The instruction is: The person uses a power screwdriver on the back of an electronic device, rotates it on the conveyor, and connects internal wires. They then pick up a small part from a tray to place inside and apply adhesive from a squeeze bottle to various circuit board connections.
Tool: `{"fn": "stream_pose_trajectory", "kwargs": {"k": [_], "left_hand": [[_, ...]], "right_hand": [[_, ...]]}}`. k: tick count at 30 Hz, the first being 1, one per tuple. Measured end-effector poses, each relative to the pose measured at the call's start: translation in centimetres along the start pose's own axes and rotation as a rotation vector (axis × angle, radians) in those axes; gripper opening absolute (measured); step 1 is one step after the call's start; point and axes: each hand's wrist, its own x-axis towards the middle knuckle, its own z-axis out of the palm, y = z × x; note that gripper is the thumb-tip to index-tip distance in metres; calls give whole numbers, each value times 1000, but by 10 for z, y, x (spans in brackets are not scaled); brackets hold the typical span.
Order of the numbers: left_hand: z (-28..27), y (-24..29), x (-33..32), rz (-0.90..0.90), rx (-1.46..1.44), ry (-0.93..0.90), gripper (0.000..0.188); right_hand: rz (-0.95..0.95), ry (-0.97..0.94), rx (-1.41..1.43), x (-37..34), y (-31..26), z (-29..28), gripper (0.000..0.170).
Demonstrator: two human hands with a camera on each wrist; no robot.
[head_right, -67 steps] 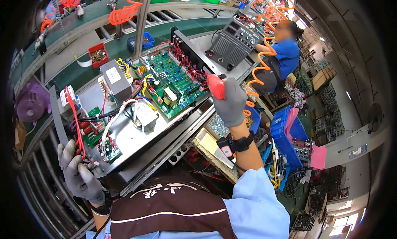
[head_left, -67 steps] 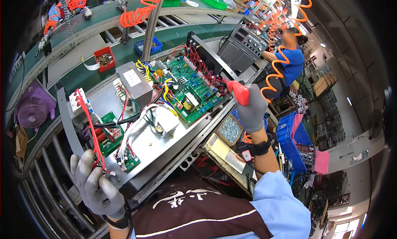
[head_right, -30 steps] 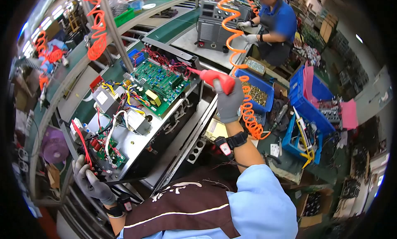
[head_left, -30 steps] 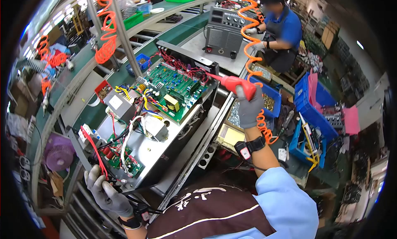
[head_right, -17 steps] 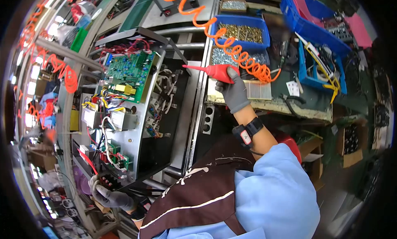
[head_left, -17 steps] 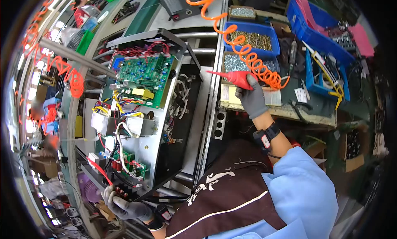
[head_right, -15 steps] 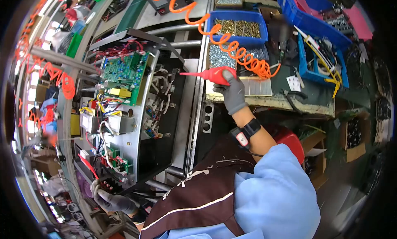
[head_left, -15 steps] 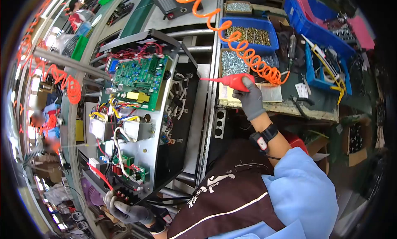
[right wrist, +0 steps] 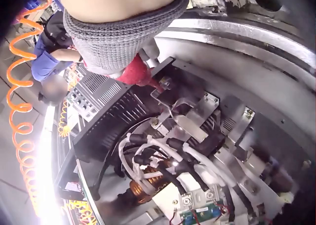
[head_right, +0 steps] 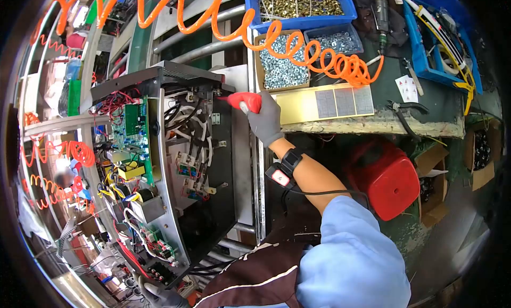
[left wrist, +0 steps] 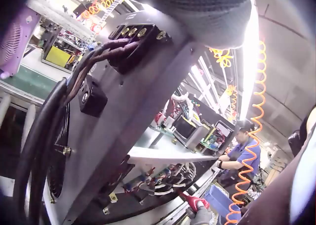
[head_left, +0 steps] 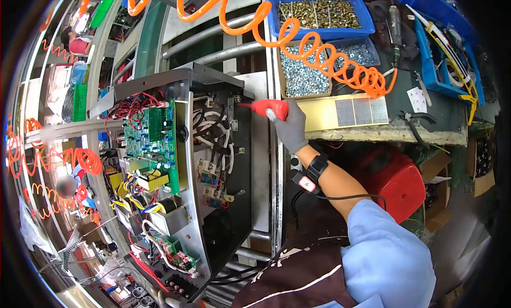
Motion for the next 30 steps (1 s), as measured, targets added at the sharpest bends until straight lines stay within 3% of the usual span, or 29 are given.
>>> {"fn": "stream_pose_trajectory", "kwargs": {"k": [12,14,15,16,19,24,28,30], "left_hand": [[-11,-13,-2,59,97,-69,32],[-23,-26,-5,161,220,-163,37],[-25,-28,-4,264,339,-255,58],[-23,-32,-1,269,342,-259,58],[-21,-30,4,258,308,-241,51],[-4,-12,12,246,253,-227,41],[5,12,19,237,226,-221,34],[12,26,17,217,210,-207,31]], "right_hand": [[-250,-37,-212,23,2,1,32],[-213,-32,-197,22,3,0,32],[-179,-25,-182,21,3,-1,32],[-172,-23,-181,20,3,-2,32],[-146,28,-123,14,0,-3,32],[51,88,15,1,-1,-9,33],[71,95,6,-11,0,-13,32],[112,86,30,-16,2,-14,40]]}}
